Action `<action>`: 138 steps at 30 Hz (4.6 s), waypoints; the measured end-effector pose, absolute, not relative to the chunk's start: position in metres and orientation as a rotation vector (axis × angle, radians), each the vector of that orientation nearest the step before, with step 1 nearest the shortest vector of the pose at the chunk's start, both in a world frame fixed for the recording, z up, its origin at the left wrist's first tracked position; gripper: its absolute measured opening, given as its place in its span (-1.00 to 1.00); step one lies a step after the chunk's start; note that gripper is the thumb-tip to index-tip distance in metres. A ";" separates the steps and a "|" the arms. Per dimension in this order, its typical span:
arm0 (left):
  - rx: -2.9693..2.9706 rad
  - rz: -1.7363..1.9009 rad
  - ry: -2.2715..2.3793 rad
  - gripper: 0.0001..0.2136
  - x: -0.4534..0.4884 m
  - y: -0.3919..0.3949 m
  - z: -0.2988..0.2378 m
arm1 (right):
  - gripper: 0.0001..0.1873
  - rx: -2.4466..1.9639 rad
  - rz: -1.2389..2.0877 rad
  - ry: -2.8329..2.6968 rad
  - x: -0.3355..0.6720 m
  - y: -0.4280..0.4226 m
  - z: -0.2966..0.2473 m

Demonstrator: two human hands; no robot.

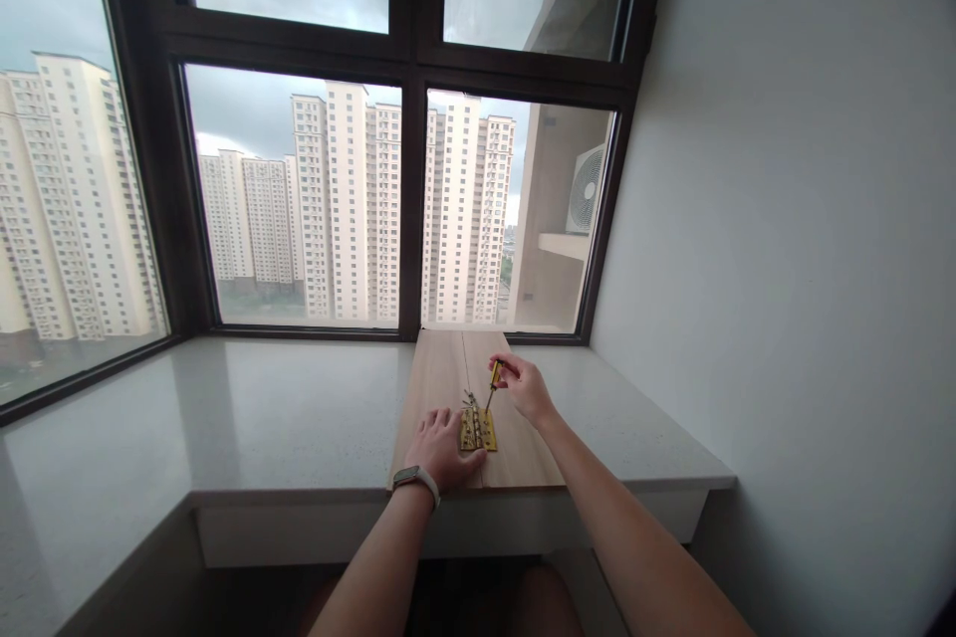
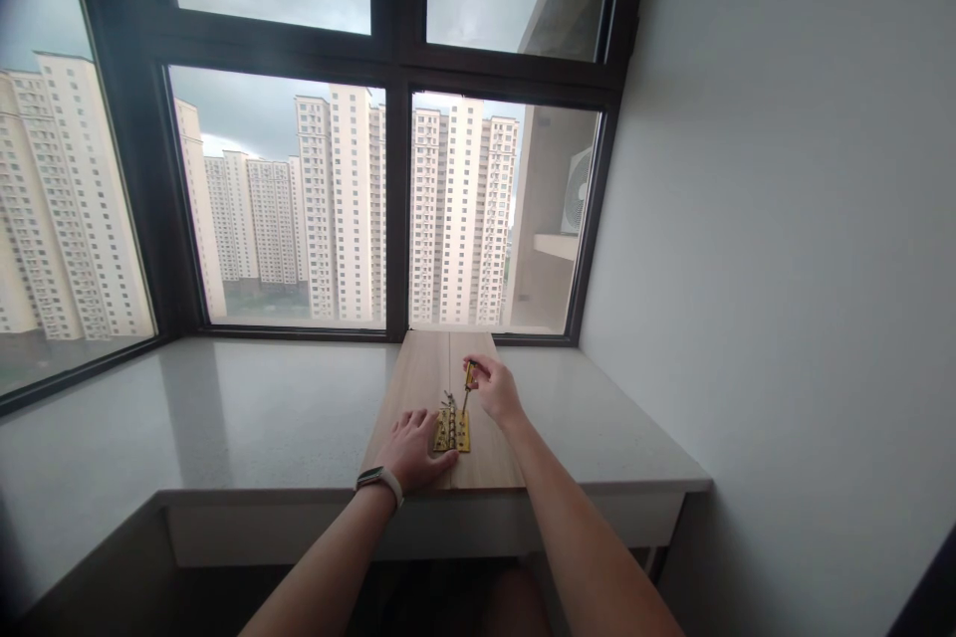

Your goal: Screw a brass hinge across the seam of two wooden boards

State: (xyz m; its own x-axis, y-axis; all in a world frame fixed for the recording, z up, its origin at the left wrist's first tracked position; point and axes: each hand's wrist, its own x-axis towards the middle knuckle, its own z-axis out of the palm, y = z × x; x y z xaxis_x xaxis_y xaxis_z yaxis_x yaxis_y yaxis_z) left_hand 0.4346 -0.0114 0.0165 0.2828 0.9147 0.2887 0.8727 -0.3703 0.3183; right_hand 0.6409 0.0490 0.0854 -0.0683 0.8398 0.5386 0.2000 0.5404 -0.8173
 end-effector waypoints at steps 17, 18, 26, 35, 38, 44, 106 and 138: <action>2.436 0.666 1.694 -0.20 0.435 -0.011 0.016 | -0.67 -0.890 0.809 -1.692 0.639 0.039 0.095; 2.435 0.667 1.692 -0.20 0.435 -0.011 0.016 | -0.65 -0.897 0.799 -1.693 0.639 0.040 0.095; 2.433 0.662 1.695 -0.20 0.434 -0.010 0.016 | -0.66 -0.914 0.713 -1.655 0.636 0.045 0.090; 2.430 0.660 1.703 -0.21 0.435 -0.013 0.018 | -0.70 -0.979 0.567 -1.627 0.630 0.037 0.088; 2.424 0.635 1.708 -0.21 0.436 -0.014 0.019 | -0.71 -1.004 0.533 -1.634 0.629 0.033 0.089; 2.450 0.639 1.703 -0.24 0.437 -0.017 0.019 | -0.68 -1.017 0.586 -1.705 0.632 0.034 0.093; 2.498 0.679 1.658 -0.32 0.435 -0.018 0.020 | -0.65 -0.948 0.904 -1.762 0.624 0.050 0.109; 2.502 0.733 1.649 -0.31 0.435 -0.015 0.016 | -0.69 -0.910 0.957 -1.787 0.639 0.052 0.112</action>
